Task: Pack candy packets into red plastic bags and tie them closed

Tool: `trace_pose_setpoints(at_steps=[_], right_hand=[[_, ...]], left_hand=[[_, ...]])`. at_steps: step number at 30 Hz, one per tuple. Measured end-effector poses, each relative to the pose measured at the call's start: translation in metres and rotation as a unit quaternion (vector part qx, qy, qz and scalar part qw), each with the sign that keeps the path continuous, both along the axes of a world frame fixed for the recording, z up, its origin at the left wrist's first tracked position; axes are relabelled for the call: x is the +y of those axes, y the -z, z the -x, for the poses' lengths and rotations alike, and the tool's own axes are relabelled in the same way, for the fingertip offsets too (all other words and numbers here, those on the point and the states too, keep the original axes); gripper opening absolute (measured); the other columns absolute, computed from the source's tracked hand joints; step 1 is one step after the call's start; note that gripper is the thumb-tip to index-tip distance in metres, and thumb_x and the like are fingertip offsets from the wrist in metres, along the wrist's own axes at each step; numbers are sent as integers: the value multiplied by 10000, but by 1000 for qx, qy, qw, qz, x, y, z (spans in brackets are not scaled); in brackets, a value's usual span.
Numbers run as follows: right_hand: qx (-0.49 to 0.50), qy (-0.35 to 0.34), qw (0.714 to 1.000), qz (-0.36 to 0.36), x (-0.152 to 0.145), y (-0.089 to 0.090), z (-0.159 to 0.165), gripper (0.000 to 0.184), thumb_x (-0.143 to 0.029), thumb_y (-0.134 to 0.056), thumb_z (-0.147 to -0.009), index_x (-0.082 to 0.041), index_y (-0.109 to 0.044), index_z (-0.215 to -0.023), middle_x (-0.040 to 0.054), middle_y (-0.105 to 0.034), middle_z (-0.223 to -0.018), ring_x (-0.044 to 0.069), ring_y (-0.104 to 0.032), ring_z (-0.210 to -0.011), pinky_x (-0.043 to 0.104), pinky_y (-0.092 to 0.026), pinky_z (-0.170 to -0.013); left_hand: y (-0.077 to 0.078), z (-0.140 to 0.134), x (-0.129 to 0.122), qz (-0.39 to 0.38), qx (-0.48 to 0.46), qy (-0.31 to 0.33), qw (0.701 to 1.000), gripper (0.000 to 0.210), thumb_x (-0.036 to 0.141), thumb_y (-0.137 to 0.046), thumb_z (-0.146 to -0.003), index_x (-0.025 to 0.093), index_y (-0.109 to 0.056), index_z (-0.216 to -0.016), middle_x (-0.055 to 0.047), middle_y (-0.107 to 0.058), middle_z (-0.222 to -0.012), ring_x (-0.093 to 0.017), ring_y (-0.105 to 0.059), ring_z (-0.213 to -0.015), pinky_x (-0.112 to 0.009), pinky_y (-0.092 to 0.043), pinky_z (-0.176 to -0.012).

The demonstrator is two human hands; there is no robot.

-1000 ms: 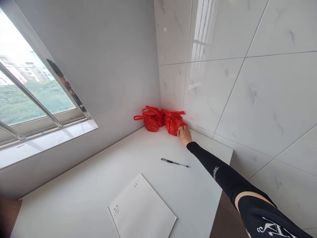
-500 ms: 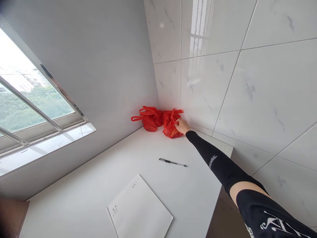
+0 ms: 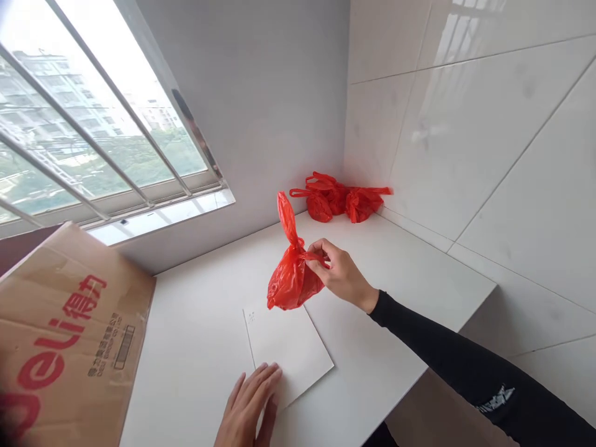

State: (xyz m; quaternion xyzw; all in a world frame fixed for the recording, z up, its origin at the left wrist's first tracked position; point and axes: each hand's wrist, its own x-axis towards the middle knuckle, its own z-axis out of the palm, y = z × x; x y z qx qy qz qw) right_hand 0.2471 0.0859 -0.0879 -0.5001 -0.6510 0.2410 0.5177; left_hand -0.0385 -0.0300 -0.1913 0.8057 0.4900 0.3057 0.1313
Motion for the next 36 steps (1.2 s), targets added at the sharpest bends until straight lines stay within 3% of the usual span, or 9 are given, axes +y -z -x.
trace_pose_setpoints(at_steps=[5, 9, 12, 14, 18, 22, 29, 34, 36], right_hand=[[8, -71, 997, -5, -54, 29, 56, 84, -214, -552, -976, -251, -530, -1048, 17, -605, -986, 197, -576, -884, 352, -494, -797], [-6, -151, 988, -19, -91, 51, 82, 154, -141, -534, -922, -262, -504, -1013, 15, -591, -966, 207, -543, -872, 368, -484, -788], [-9, -181, 983, -14, -106, 52, 88, 173, -144, -562, -899, -266, -499, -1005, 6, -591, -949, 205, -542, -866, 367, -484, -786], [-2, -184, 983, 10, -109, 47, 86, 144, -208, -613, -905, -263, -514, -994, 0, -592, -930, 197, -545, -827, 357, -481, -754], [36, -187, 979, 79, -106, 29, 82, 99, -317, -538, -1018, -266, -574, -1094, 6, -646, -927, 194, -609, -827, 353, -509, -756], [35, -176, 980, 89, -98, 17, 85, 112, -291, -524, -1038, -270, -615, -1101, 2, -665, -943, 178, -631, -821, 349, -527, -790], [21, -183, 978, 95, -93, 12, 89, 165, -250, -675, -928, -268, -612, -1079, 3, -652, -978, 203, -610, -922, 377, -509, -854], [24, -200, 977, 69, -88, 7, 89, 164, -218, -611, -964, -262, -633, -1120, -6, -647, -960, 178, -601, -905, 351, -493, -846], [34, -216, 972, 85, -85, 1, 88, 152, -195, -577, -978, -253, -659, -1092, -7, -665, -947, 171, -612, -880, 340, -499, -831]], left_hand=[[-68, -2, 1, 86, -177, -149, 969, 314, 352, -526, -1027, 320, -604, -1329, -72, -630, -1374, -273, -598, -1249, -474, -480, -1059], [-103, -19, 5, 138, -217, -136, 957, 286, 420, -617, -974, 281, -663, -1219, -71, -656, -1283, -278, -582, -1192, -430, -469, -1013], [-108, -26, 4, 221, -268, -119, 930, 260, 471, -602, -974, 240, -713, -1018, -55, -725, -1020, -238, -643, -935, -370, -514, -839], [-106, -25, 2, 271, -321, -102, 901, 300, 485, -590, -979, 219, -719, -1033, -58, -740, -980, -226, -662, -870, -354, -527, -791], [-103, -17, 1, 338, -399, -47, 851, 349, 463, -631, -965, 205, -698, -1190, -83, -745, -1144, -233, -692, -962, -362, -546, -887], [-103, -13, 0, 358, -456, -45, 813, 467, 429, -683, -941, 243, -575, -1355, -87, -722, -1240, -257, -692, -1094, -361, -569, -905], [-101, -13, 4, 352, -486, -38, 799, 393, 405, -686, -940, 238, -573, -1278, -102, -720, -1249, -263, -713, -1088, -331, -593, -836], [-101, -14, 8, 356, -490, -45, 795, 526, 380, -712, -926, 273, -425, -1353, -60, -753, -1050, -223, -735, -913, -307, -590, -737], [-105, -15, 7, 355, -493, -50, 793, 479, 367, -712, -926, 292, -402, -1284, -14, -740, -962, -186, -717, -808, -283, -573, -696]])
